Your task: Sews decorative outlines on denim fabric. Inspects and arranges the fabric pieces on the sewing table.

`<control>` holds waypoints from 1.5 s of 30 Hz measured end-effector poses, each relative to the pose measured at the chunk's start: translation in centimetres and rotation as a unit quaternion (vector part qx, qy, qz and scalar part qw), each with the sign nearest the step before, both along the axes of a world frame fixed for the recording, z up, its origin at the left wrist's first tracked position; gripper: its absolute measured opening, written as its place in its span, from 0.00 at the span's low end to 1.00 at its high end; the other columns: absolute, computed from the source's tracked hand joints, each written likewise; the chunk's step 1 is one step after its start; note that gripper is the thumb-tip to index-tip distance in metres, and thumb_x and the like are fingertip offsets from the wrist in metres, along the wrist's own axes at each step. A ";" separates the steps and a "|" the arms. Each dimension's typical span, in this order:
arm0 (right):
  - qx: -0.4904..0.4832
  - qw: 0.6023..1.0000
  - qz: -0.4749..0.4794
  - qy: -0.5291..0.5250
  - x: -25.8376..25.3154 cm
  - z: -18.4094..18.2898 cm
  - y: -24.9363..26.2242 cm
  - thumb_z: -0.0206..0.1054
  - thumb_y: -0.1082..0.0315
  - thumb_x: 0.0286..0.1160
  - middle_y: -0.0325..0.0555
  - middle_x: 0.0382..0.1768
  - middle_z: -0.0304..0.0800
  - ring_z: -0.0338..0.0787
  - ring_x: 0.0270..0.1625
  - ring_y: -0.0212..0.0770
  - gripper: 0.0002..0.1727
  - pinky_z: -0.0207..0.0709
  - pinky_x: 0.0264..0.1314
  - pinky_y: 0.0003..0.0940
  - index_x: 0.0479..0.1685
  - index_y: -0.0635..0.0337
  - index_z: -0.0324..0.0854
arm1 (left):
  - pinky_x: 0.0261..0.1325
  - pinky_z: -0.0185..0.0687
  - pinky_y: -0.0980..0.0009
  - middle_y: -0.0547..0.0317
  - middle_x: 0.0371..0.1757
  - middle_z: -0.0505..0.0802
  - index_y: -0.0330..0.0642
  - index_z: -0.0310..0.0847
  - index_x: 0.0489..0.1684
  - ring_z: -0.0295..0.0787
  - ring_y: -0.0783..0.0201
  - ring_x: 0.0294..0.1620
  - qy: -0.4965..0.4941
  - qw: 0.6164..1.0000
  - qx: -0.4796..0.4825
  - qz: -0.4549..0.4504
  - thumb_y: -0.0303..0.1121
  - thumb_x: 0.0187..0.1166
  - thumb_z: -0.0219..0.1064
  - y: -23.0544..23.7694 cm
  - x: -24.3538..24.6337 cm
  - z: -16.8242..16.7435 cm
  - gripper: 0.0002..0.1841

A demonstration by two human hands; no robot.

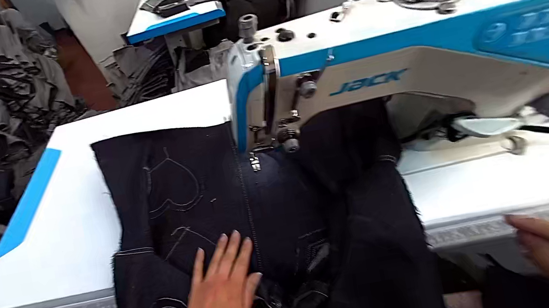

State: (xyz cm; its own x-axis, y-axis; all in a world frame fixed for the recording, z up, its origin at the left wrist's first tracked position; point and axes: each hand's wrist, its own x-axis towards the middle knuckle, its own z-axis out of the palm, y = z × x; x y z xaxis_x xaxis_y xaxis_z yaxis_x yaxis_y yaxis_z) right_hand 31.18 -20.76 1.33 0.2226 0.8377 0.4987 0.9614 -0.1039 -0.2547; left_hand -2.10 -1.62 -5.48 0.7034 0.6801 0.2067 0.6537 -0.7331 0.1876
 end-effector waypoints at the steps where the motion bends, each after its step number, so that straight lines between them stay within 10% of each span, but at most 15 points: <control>1: -0.040 0.998 -0.045 0.000 2.3 -3.9 -2.0 0.61 0.74 0.80 0.67 0.36 0.93 0.93 0.34 0.58 0.14 0.86 0.36 0.49 0.51 0.74 0.90 | 0.84 0.58 0.31 0.55 0.83 0.81 0.48 0.78 0.80 0.72 0.51 0.86 -0.030 0.999 0.035 -0.015 0.52 0.93 0.39 0.9 -0.5 -1.4 0.30; 5: -0.307 0.912 -0.220 0.159 4.2 -15.4 -10.5 0.65 0.67 0.81 0.72 0.55 0.90 0.89 0.59 0.77 0.16 0.75 0.57 0.80 0.58 0.69 0.88 | 0.84 0.61 0.37 0.48 0.80 0.83 0.44 0.79 0.78 0.74 0.47 0.85 -0.058 0.987 0.120 -0.086 0.52 0.93 0.34 3.0 -1.9 -3.6 0.33; 8: -0.409 0.837 -0.259 0.253 1.5 -20.5 -13.8 0.73 0.56 0.76 0.77 0.63 0.84 0.83 0.69 0.76 0.29 0.75 0.65 0.75 0.65 0.75 0.81 | 0.85 0.59 0.39 0.43 0.79 0.83 0.41 0.78 0.78 0.73 0.43 0.85 -0.053 0.986 0.122 -0.103 0.50 0.93 0.34 3.7 -2.6 -3.7 0.33; 13: -0.415 0.843 -0.287 0.188 -1.9 -24.0 -13.9 0.74 0.61 0.72 0.73 0.63 0.83 0.84 0.68 0.71 0.29 0.79 0.60 0.64 0.65 0.77 0.77 | 0.85 0.57 0.39 0.41 0.79 0.82 0.39 0.79 0.78 0.72 0.40 0.85 -0.045 0.991 0.082 -0.094 0.49 0.93 0.38 3.3 -2.3 -2.6 0.31; 20: -0.454 0.804 -0.316 0.217 -1.2 -23.8 -12.5 0.53 0.71 0.85 0.69 0.60 0.87 0.90 0.61 0.68 0.19 0.80 0.58 0.64 0.70 0.70 0.75 | 0.82 0.63 0.36 0.31 0.72 0.86 0.28 0.82 0.69 0.77 0.31 0.79 -0.073 0.992 0.005 -0.101 0.42 0.90 0.55 2.3 -1.4 0.9 0.25; 31: -0.209 0.865 -0.340 0.303 2.2 -25.4 -16.1 0.78 0.71 0.66 0.62 0.38 0.95 0.94 0.44 0.65 0.15 0.79 0.56 0.68 0.49 0.71 0.89 | 0.82 0.67 0.42 0.33 0.64 0.91 0.30 0.87 0.62 0.85 0.37 0.73 -0.045 0.980 -0.010 -0.191 0.36 0.88 0.60 1.7 0.2 5.1 0.18; 39: -0.132 0.803 -0.401 0.421 5.8 -25.1 -19.6 0.65 0.61 0.85 0.55 0.41 0.94 0.91 0.47 0.49 0.15 0.76 0.57 0.56 0.45 0.65 0.91 | 0.80 0.70 0.45 0.32 0.60 0.93 0.29 0.88 0.58 0.87 0.37 0.69 -0.049 0.972 -0.022 -0.231 0.33 0.87 0.62 1.0 0.5 6.7 0.16; 42: 0.020 0.815 -0.453 0.362 6.9 -22.1 -19.8 0.61 0.65 0.86 0.64 0.36 0.89 0.89 0.43 0.57 0.17 0.76 0.54 0.63 0.43 0.75 0.87 | 0.79 0.72 0.46 0.32 0.60 0.93 0.29 0.88 0.58 0.88 0.38 0.69 -0.063 0.963 -0.053 -0.255 0.34 0.88 0.62 0.9 1.1 7.1 0.16; 45: 0.174 0.826 -0.436 0.312 6.0 -13.3 -15.4 0.57 0.61 0.89 0.49 0.30 0.83 0.82 0.32 0.36 0.19 0.78 0.41 0.39 0.45 0.73 0.82 | 0.79 0.75 0.50 0.34 0.64 0.91 0.28 0.85 0.64 0.87 0.43 0.72 -0.100 0.942 -0.163 -0.276 0.35 0.89 0.60 -0.9 2.9 7.7 0.19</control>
